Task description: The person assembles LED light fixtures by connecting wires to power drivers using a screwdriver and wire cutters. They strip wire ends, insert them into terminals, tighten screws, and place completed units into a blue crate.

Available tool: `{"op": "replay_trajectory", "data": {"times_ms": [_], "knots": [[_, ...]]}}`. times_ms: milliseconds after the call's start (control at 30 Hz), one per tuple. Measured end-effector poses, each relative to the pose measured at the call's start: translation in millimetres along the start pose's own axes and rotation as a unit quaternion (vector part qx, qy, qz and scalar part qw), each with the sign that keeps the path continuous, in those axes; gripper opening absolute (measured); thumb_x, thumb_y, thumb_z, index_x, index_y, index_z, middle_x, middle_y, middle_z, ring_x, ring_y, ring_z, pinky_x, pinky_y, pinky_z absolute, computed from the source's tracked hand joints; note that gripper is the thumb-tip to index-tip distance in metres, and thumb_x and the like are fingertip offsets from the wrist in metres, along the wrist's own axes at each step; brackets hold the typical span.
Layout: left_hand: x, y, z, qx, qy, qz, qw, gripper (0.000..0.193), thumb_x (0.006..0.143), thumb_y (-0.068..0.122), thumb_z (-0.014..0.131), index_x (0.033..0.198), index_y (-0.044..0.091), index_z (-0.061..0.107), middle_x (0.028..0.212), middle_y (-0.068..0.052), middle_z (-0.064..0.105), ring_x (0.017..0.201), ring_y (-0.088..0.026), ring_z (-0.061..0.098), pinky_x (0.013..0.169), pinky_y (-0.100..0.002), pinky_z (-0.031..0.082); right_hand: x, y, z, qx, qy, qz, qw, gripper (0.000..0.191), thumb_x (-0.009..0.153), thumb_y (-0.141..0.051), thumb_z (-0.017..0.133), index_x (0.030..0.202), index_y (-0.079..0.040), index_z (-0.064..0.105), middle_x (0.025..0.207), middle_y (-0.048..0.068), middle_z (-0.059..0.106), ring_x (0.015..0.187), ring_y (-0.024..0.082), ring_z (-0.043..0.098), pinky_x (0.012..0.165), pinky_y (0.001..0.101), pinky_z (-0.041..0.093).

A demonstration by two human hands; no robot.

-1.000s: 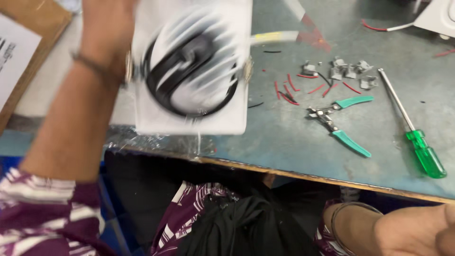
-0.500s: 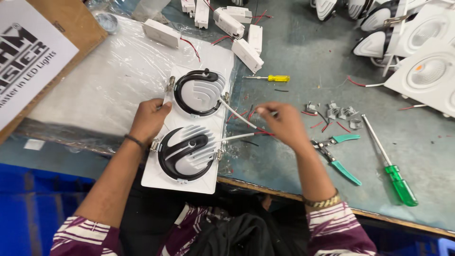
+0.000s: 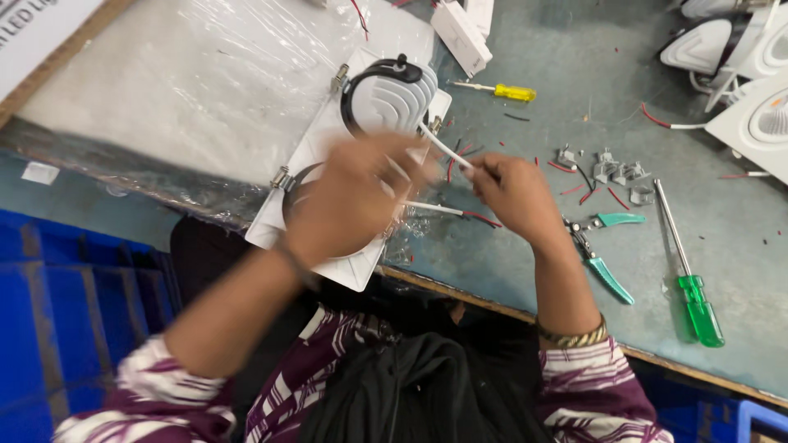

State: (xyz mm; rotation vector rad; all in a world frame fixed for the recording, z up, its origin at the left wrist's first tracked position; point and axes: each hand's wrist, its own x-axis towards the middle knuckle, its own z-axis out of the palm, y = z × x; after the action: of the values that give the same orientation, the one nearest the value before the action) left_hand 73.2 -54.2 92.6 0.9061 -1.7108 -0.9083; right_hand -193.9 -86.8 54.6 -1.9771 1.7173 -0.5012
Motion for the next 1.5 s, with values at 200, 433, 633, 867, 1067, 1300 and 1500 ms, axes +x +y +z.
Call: {"op": "replay_trajectory", "data": {"times_ms": [200,433,633,867,1067,1300,1500], "knots": [[-5.0,-10.7,96.7,0.181,-0.036,0.110,0.977,0.042,0.081,0.000,0.059,0.123,-0.003,0.065,0.129,-0.022,0.064,0.086,-0.040,0.068,0.073,-0.047,0.055,-38.9,1.5,-3.0,0.031,0.010,0.023,0.999,0.019,0.095,-0.016,0.061,0.092,-0.001,0.072,0.071,0.013,0.072,0.061,0.024,0.070,0.061,0.0367,0.053],[4.9,-32.5,121.2,0.218,-0.275,0.099,0.931,0.020,0.084,0.007,0.064,0.102,0.002,0.070,0.097,-0.017,0.068,0.088,-0.039,0.069,0.075,-0.048,0.055,-98.5,31.7,-7.0,0.089,-0.014,0.046,0.995,0.024,0.090,-0.011,0.064,0.109,-0.002,0.074,0.075,0.011,0.075,0.064,0.016,0.071,0.063,0.0309,0.055],[3.9,-36.5,149.6,0.225,-0.303,0.119,0.918,0.019,0.084,0.009,0.065,0.101,0.005,0.073,0.091,-0.016,0.069,0.084,-0.039,0.069,0.071,-0.048,0.055,-120.9,50.9,-17.8,0.124,-0.023,0.099,0.987,0.022,0.089,-0.012,0.069,0.107,-0.001,0.076,0.076,0.008,0.077,0.065,0.012,0.070,0.063,0.0292,0.056],[6.9,-25.9,161.9,0.295,-0.316,0.118,0.894,0.013,0.088,0.013,0.065,0.095,0.007,0.073,0.088,-0.015,0.071,0.074,-0.039,0.070,0.064,-0.050,0.055,-139.1,75.4,-29.5,0.168,0.010,0.100,0.981,0.021,0.090,-0.013,0.071,0.108,-0.002,0.078,0.076,0.010,0.075,0.068,0.012,0.065,0.064,0.0284,0.053],[9.7,-18.4,169.4,0.255,-0.307,0.092,0.912,0.012,0.091,0.016,0.065,0.088,0.007,0.073,0.085,-0.015,0.071,0.077,-0.040,0.069,0.067,-0.052,0.054,-145.2,81.5,-35.2,0.109,0.050,0.044,0.992,0.022,0.090,-0.015,0.073,0.108,-0.005,0.078,0.090,0.006,0.079,0.077,0.013,0.070,0.069,0.0290,0.053],[14.8,-7.2,166.8,0.226,-0.302,0.060,0.924,0.018,0.091,0.021,0.065,0.100,0.013,0.077,0.081,-0.016,0.069,0.075,-0.040,0.068,0.066,-0.052,0.052,-167.9,130.9,-68.8,0.097,0.300,0.085,0.945,0.026,0.096,-0.018,0.069,0.120,-0.009,0.073,0.119,0.009,0.074,0.105,0.020,0.068,0.088,0.0334,0.054],[24.5,-3.8,170.2,0.158,-0.317,0.028,0.935,0.018,0.088,0.024,0.067,0.095,0.013,0.079,0.083,-0.011,0.073,0.080,-0.036,0.069,0.072,-0.047,0.054,-179.0,193.5,-105.9,-0.193,0.353,0.182,0.897,0.058,0.089,-0.030,0.079,0.139,-0.008,0.063,0.144,0.019,0.056,0.136,0.041,0.046,0.111,0.0505,0.039]]}}
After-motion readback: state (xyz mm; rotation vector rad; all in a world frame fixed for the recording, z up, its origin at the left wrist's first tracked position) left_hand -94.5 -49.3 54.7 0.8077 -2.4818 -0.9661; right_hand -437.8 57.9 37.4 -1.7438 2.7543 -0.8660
